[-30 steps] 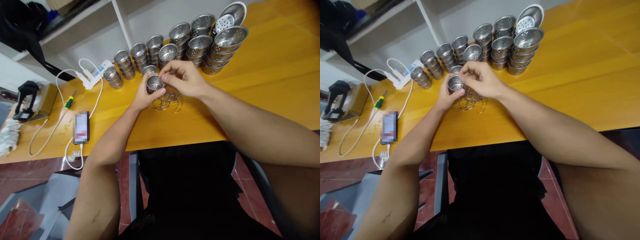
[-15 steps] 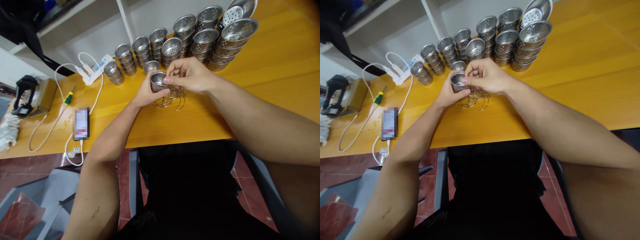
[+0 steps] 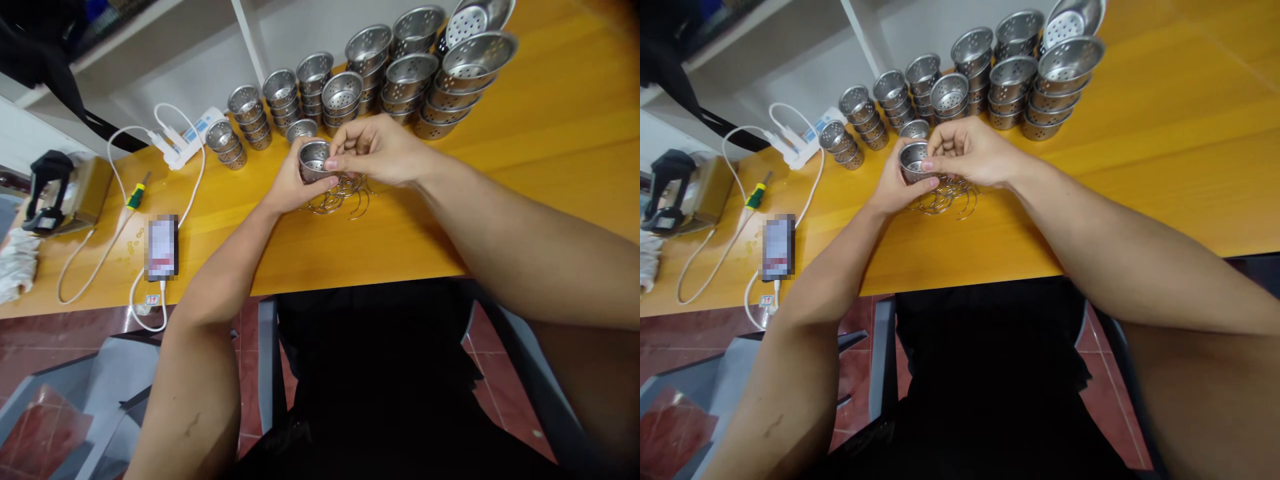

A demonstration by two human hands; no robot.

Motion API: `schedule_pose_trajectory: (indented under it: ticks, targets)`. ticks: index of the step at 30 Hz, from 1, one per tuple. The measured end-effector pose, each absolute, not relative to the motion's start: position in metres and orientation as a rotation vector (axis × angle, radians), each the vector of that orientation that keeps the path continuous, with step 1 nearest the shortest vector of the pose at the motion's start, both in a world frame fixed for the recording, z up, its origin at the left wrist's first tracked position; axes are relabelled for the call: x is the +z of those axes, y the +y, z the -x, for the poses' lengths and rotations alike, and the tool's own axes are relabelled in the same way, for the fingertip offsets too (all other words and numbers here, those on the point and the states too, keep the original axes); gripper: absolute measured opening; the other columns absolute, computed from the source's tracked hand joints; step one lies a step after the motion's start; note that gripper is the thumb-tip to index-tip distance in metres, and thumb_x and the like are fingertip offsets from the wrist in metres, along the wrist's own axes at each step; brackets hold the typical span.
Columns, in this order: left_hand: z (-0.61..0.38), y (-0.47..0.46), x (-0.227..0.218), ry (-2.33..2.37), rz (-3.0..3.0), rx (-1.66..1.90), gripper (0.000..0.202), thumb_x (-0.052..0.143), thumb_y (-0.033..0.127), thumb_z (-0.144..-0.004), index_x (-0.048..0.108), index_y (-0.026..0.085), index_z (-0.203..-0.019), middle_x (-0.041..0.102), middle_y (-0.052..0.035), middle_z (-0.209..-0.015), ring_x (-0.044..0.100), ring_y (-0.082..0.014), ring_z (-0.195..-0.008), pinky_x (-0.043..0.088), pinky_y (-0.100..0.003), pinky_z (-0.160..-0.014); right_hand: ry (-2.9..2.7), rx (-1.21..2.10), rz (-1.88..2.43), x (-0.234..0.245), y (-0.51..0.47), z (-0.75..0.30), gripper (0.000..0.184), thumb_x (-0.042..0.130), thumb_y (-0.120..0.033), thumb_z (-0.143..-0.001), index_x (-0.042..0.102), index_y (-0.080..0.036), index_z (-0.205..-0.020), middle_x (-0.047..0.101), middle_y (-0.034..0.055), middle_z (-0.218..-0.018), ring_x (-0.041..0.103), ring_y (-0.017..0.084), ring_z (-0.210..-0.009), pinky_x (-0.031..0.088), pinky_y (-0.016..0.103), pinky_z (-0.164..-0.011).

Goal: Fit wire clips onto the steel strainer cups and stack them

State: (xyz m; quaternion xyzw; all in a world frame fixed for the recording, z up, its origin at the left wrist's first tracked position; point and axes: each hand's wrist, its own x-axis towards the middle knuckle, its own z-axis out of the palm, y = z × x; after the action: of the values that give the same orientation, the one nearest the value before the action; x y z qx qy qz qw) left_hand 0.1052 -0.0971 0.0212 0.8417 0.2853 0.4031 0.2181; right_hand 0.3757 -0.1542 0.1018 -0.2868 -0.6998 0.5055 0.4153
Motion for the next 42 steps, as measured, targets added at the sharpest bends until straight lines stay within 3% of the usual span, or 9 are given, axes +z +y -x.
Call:
schedule_pose_trajectory:
  ticks: [5,8,12,17,22,27,32,39,42]
  targets:
    - [-0.099,-0.083,0.009,0.767,-2.305,1.125,0.102,0.086,0.102,-0.102,0.055,0.034,-0.172,0.078,-0.0102,-0.151,0.085,-0.0315,-0.143,0.070,-0.060,-0.134,-1.710,1.007,0.761,0.092,-0.150,-0.375,0.087,0.125,-0.094,-0.076,0.084,-0.033,-0.123,0.081,0.0047,-0.107,0.064,0.023,-0.087,0.061,0.043,-0.076]
    - [-0.097,-0.078,0.006,0.796,-2.287,1.163,0.107,0.086,0.103,-0.100,0.051,0.036,-0.176,0.075,-0.0122,-0.159,0.083,-0.0329,-0.148,0.067,-0.061,-0.138,-1.734,0.911,0.833,0.093,-0.153,-0.376,0.082,0.123,-0.093,-0.077,0.086,-0.039,-0.126,0.080,0.0078,-0.118,0.070,0.032,-0.102,0.065,0.051,-0.085]
    - [-0.099,-0.079,0.010,0.789,-2.332,1.185,0.106,0.078,0.103,-0.106,0.043,0.040,-0.184,0.072,-0.0127,-0.166,0.081,-0.0324,-0.152,0.066,-0.060,-0.140,-1.820,0.861,0.811,0.096,-0.156,-0.378,0.067,0.109,-0.099,-0.090,0.090,-0.042,-0.121,0.080,0.0136,-0.126,0.070,0.043,-0.136,0.068,0.062,-0.113]
    - [-0.103,-0.080,0.013,0.825,-2.315,1.247,0.101,0.082,0.096,-0.108,0.046,0.038,-0.182,0.072,-0.0136,-0.163,0.082,-0.0331,-0.151,0.069,-0.060,-0.136,-1.922,0.733,0.725,0.087,-0.152,-0.375,0.063,0.097,-0.102,-0.102,0.096,-0.044,-0.125,0.081,0.0137,-0.151,0.066,0.044,-0.150,0.051,0.068,-0.147]
    - [-0.101,-0.080,0.009,0.757,-2.308,1.283,0.099,0.086,0.096,-0.105,0.051,0.035,-0.175,0.074,-0.0130,-0.159,0.085,-0.0326,-0.147,0.072,-0.059,-0.134,-1.962,0.744,0.744,0.074,-0.151,-0.371,0.075,0.093,-0.109,-0.097,0.099,-0.042,-0.130,0.080,0.0128,-0.161,0.068,0.048,-0.155,0.058,0.073,-0.145]
    - [-0.099,-0.084,0.014,0.824,-2.332,1.219,0.100,0.093,0.086,-0.106,0.049,0.037,-0.181,0.075,-0.0142,-0.164,0.086,-0.0332,-0.150,0.073,-0.059,-0.135,-1.964,0.728,0.752,0.068,-0.150,-0.368,0.070,0.098,-0.101,-0.100,0.100,-0.039,-0.131,0.078,0.0161,-0.164,0.072,0.050,-0.157,0.066,0.074,-0.135]
    - [-0.104,-0.086,0.016,0.783,-2.381,1.222,0.099,0.085,0.086,-0.113,0.040,0.037,-0.187,0.073,-0.0137,-0.165,0.087,-0.0302,-0.149,0.074,-0.056,-0.133,-1.938,0.721,0.748,0.072,-0.152,-0.368,0.067,0.104,-0.095,-0.097,0.098,-0.038,-0.130,0.078,0.0168,-0.161,0.071,0.052,-0.160,0.067,0.075,-0.134]
    - [-0.104,-0.086,0.016,0.787,-2.499,1.237,0.122,0.085,0.094,-0.108,0.021,0.041,-0.197,0.060,-0.0190,-0.184,0.076,-0.0385,-0.176,0.068,-0.063,-0.146,-1.946,0.663,0.748,0.080,-0.156,-0.371,0.096,0.111,-0.082,-0.094,0.078,-0.042,-0.175,0.076,0.0149,-0.173,0.067,0.050,-0.164,0.061,0.072,-0.145]
    - [-0.102,-0.085,0.013,0.782,-2.584,1.186,0.127,0.076,0.101,-0.110,0.014,0.035,-0.199,0.056,-0.0230,-0.189,0.072,-0.0416,-0.181,0.063,-0.068,-0.151,-1.978,0.593,0.757,0.080,-0.157,-0.373,0.099,0.115,-0.072,-0.092,0.077,-0.038,-0.177,0.074,0.0180,-0.169,0.067,0.055,-0.167,0.064,0.076,-0.141]
